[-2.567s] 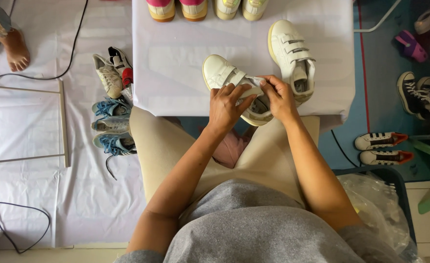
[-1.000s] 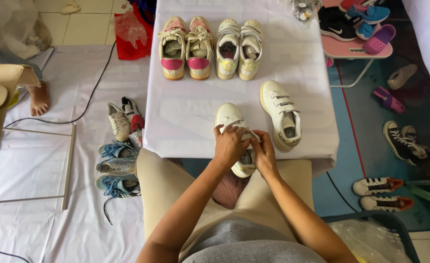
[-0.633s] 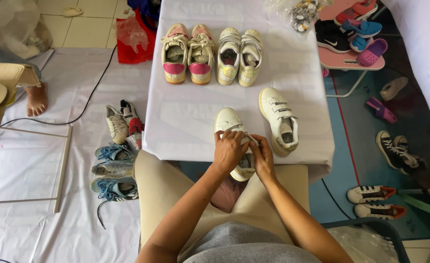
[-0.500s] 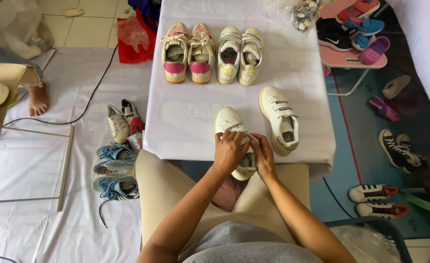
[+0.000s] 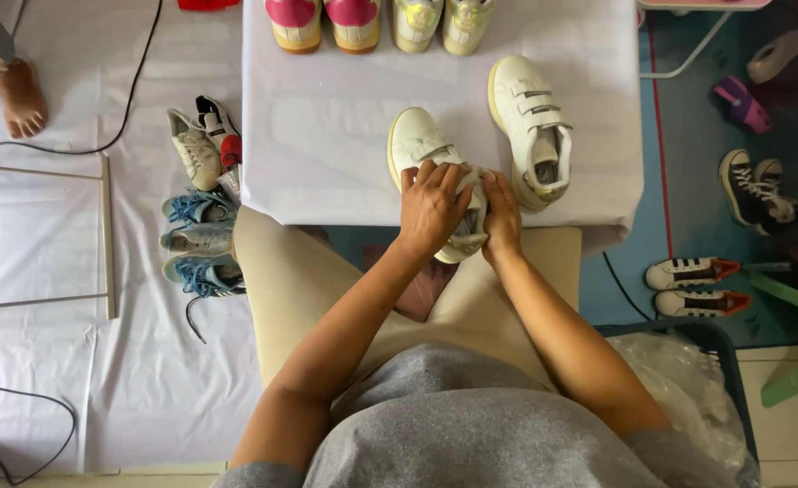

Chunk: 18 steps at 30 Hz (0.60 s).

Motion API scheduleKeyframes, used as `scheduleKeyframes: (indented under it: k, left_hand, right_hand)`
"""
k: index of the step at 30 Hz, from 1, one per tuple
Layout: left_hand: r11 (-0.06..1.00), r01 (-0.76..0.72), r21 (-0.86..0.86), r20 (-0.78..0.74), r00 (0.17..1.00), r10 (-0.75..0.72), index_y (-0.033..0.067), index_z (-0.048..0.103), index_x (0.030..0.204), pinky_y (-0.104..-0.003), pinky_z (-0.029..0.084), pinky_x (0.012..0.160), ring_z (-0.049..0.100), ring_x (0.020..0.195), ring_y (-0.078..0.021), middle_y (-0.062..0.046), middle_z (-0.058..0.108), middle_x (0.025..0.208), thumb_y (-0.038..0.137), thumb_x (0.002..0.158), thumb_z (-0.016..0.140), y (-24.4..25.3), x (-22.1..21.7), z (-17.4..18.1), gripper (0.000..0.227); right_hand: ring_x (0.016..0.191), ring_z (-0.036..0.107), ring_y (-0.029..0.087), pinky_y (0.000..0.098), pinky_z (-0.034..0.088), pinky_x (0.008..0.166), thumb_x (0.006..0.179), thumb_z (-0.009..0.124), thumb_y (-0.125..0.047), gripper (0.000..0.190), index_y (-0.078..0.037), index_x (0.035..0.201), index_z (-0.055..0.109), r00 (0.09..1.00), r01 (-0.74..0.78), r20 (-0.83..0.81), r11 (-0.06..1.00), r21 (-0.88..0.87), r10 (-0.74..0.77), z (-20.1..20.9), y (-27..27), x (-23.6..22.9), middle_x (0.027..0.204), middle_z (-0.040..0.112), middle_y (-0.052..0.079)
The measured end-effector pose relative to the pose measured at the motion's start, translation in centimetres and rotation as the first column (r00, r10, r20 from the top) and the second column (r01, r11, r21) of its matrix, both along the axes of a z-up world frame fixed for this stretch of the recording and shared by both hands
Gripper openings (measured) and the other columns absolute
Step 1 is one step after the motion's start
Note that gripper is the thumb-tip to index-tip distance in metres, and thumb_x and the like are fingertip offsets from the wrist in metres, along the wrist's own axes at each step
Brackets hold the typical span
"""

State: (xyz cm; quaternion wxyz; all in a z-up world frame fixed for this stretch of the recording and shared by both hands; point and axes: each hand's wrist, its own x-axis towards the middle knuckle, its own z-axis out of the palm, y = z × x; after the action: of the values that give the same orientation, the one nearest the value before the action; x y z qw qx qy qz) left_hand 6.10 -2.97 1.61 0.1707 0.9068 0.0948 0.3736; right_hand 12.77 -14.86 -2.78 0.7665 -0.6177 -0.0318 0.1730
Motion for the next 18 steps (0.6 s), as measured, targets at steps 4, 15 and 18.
scheduleKeyframes:
  k: [4,15,18]
  left_hand:
    - [0.999,0.004,-0.045,0.002,1.0,-0.004,0.0177,0.067,0.101,-0.039,0.042,0.083,0.059,0.083,-0.0204,0.0,0.064,0.08,0.029,0.083,0.077,0.2,0.1,0.0,0.024]
    - [0.988,0.091,-0.127,-0.031,0.995,-0.096,0.0204,0.068,0.092,-0.039,0.039,0.082,0.058,0.082,-0.0196,0.001,0.065,0.081,0.037,0.085,0.075,1.2,-0.1,0.6,0.019]
    - [0.986,0.09,-0.143,-0.058,0.993,-0.099,0.0225,0.069,0.089,-0.038,0.039,0.082,0.058,0.081,-0.019,0.002,0.065,0.079,0.04,0.085,0.074,1.5,-0.3,0.5,0.019]
  right_hand:
    - [0.089,0.067,0.015,0.0315,0.055,0.084,0.105,0.058,-0.022,0.017,-0.009,0.106,0.069,1.0,0.004,-0.017,0.998,0.065,-0.003,0.2,0.2,0.0,0.091,0.069,0.004]
    - [0.081,0.067,0.012,0.0269,0.054,0.075,0.105,0.058,-0.025,0.019,-0.01,0.101,0.069,0.999,-0.022,0.039,0.998,0.053,0.02,2.9,0.8,-0.6,0.083,0.068,0.003]
    - [0.08,0.065,0.01,0.0263,0.054,0.075,0.106,0.057,-0.025,0.019,-0.011,0.101,0.069,0.998,-0.031,0.054,0.998,0.046,0.028,3.5,0.9,-0.9,0.082,0.067,0.002]
